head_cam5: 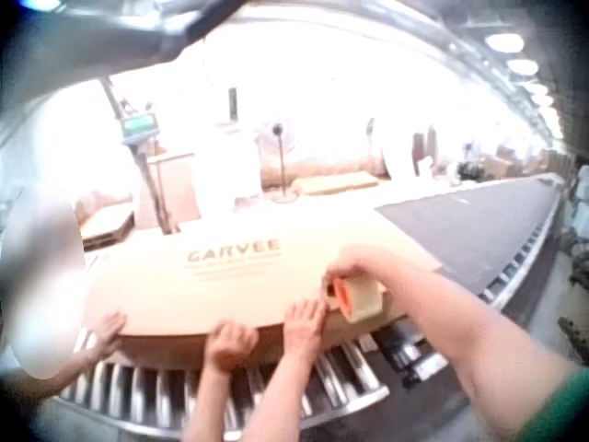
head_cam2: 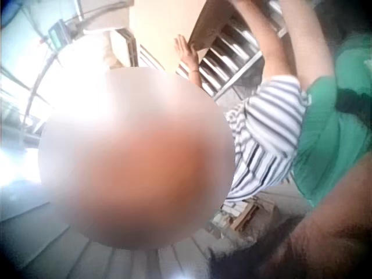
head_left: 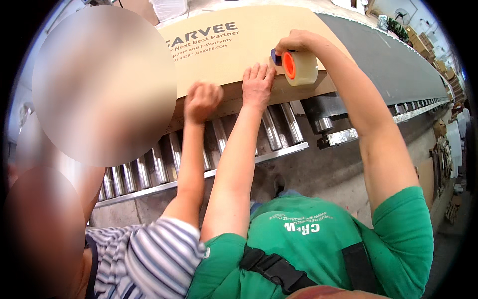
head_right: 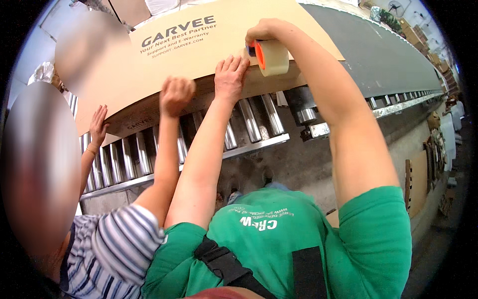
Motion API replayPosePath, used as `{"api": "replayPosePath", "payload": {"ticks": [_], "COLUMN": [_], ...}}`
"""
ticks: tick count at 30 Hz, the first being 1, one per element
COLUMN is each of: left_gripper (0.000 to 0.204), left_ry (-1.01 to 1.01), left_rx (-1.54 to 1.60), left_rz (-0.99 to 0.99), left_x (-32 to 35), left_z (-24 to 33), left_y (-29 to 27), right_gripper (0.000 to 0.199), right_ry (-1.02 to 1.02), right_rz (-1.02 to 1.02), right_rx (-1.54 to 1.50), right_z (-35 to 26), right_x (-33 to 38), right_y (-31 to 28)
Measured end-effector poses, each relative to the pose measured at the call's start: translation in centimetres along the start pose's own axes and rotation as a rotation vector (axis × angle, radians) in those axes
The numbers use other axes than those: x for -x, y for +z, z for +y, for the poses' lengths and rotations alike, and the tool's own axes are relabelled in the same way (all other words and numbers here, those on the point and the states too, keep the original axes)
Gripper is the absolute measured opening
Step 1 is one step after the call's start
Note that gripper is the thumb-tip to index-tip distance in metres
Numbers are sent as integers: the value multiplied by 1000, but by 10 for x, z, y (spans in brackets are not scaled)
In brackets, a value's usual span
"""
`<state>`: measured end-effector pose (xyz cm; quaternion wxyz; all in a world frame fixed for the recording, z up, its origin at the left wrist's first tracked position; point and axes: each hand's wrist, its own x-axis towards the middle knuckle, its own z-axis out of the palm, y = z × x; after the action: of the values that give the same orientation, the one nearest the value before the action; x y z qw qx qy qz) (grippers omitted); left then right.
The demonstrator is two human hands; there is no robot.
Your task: The person uses a handheld tape dispenser to seal a large cardboard box on a roller conveyor. They apply tape to the top and side seams, fold the flaps, and push the box along the conveyor. The person then moves to a stack of white foam blocks and applies tape to the plastic wrapping.
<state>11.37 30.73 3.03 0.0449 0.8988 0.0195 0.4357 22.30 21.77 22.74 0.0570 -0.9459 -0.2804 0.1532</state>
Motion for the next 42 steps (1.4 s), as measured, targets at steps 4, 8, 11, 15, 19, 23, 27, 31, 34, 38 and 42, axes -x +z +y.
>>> {"api": "replayPosePath", "payload": {"ticks": [4, 8, 11, 15, 19, 23, 27, 31, 34, 38, 42], "left_gripper": [32, 30, 32, 45, 69, 89, 103, 65, 59, 65, 51], "left_ry": [24, 63, 88, 178, 451, 88, 55, 240, 123, 168, 152], "left_rx": [14, 32, 18, 5, -2, 362, 100, 67, -91, -36, 17], "left_rz": [-3, -49, -153, -468, -456, -1007, -870, -420, -540, -321, -107], "left_x": [0, -4, -14, -57, -73, -109, -93, -22, 20, 48, 61], "left_z": [-3, -9, -24, -2, -11, 13, 24, 4, -102, -176, -178], "left_y": [-2, -11, -24, -38, 2, 21, 29, 30, -52, -149, -135], "right_gripper": [57, 58, 66, 64, 58, 47, 43, 57, 55, 55, 52], "right_ry": [91, -136, 134, 222, 229, -16, -29, 36, 25, -253, -367], "right_rz": [12, 292, 210, 208, -89, -352, -211, -278, -255, -63, 251], "right_rx": [-7, -154, -34, -2, -1, -695, -224, -302, -360, -361, -477], "right_z": [5, 41, 26, 42, 39, 108, 72, 113, 63, 2, -122], "right_x": [10, 63, 136, 117, 37, -20, 12, 6, 75, 117, 97], "right_y": [6, 75, 136, 174, 111, 144, 129, 136, 98, 88, 56]}}
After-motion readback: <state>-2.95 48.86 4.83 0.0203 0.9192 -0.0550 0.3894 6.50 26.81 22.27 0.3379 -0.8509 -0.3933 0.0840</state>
